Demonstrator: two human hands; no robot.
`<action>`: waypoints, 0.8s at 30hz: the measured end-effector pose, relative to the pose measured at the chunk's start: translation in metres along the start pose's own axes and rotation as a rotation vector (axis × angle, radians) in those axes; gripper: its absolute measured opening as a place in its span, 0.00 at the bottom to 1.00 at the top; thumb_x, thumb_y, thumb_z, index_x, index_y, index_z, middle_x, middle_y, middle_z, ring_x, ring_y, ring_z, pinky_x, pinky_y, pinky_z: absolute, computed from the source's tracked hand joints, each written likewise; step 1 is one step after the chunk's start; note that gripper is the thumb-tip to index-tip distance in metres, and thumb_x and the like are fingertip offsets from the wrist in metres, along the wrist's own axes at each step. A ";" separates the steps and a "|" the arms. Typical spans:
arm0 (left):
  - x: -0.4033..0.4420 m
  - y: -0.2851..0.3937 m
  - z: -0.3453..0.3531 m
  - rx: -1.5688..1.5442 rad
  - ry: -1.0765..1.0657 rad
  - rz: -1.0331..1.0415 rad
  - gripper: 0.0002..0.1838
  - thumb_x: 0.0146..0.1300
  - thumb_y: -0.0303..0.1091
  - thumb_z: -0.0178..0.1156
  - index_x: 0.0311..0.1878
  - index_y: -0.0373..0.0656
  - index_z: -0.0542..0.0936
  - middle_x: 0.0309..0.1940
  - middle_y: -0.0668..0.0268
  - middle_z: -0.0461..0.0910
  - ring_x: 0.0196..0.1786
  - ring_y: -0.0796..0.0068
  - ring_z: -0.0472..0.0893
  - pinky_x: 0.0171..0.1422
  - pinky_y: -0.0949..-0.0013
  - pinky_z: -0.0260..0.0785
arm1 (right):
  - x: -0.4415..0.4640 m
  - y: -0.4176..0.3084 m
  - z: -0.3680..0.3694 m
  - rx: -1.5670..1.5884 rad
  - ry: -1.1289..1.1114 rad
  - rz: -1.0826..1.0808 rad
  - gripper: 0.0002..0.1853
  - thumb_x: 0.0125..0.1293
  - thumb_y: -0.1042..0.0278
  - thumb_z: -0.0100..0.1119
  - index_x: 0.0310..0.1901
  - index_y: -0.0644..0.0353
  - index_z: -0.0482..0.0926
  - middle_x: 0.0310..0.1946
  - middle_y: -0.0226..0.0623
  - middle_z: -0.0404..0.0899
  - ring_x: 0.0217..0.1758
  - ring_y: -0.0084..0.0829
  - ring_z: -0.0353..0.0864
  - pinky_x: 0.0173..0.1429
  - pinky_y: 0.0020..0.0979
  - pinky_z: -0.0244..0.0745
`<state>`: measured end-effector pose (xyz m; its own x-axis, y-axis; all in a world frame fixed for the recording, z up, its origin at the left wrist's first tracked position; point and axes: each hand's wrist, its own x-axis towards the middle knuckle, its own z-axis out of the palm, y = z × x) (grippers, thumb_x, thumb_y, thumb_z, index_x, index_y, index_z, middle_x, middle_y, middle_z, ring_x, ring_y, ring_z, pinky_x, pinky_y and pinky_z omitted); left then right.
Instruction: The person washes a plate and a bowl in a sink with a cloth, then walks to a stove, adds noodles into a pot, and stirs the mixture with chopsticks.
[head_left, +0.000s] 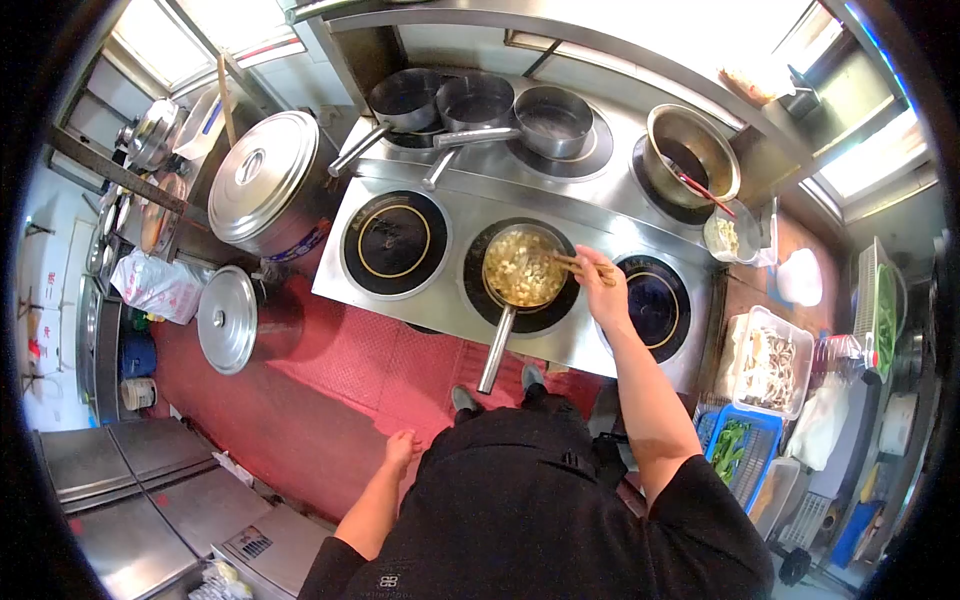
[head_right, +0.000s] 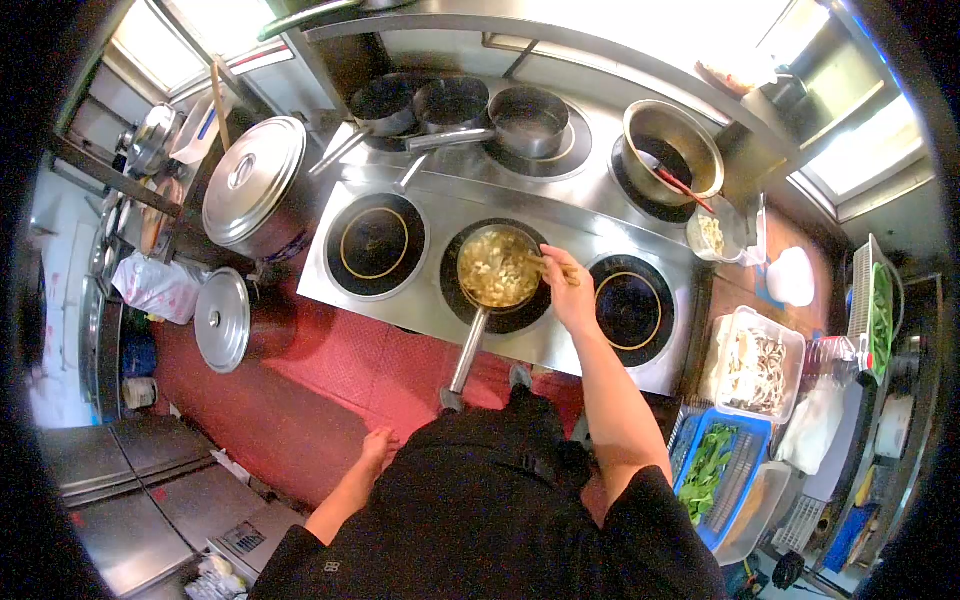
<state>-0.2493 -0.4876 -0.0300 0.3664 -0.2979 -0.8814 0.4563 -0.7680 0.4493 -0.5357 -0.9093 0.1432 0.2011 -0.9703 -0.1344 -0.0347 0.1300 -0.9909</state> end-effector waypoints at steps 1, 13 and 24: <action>0.001 0.001 0.000 0.006 -0.004 0.000 0.10 0.70 0.41 0.53 0.43 0.45 0.75 0.32 0.64 0.78 0.31 0.69 0.78 0.34 0.66 0.72 | 0.002 0.008 0.004 0.000 0.007 0.001 0.12 0.74 0.68 0.52 0.54 0.59 0.80 0.45 0.30 0.82 0.45 0.21 0.80 0.49 0.23 0.74; -0.004 0.012 0.005 -0.006 -0.009 0.025 0.16 0.69 0.43 0.55 0.52 0.43 0.77 0.37 0.65 0.81 0.35 0.73 0.80 0.39 0.67 0.72 | -0.024 -0.012 -0.036 -0.146 -0.177 0.095 0.11 0.73 0.71 0.54 0.52 0.63 0.80 0.42 0.33 0.83 0.43 0.20 0.80 0.47 0.24 0.75; 0.006 0.011 0.001 0.052 -0.015 0.044 0.15 0.70 0.43 0.54 0.50 0.44 0.77 0.38 0.64 0.80 0.36 0.72 0.79 0.39 0.67 0.72 | 0.004 -0.012 -0.019 -0.520 -0.059 -0.351 0.12 0.71 0.73 0.54 0.53 0.62 0.80 0.44 0.39 0.85 0.47 0.26 0.82 0.54 0.26 0.73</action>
<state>-0.2424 -0.4984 -0.0300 0.3727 -0.3407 -0.8632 0.3970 -0.7822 0.4801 -0.5530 -0.9186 0.1543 0.3403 -0.9223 0.1831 -0.4250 -0.3246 -0.8450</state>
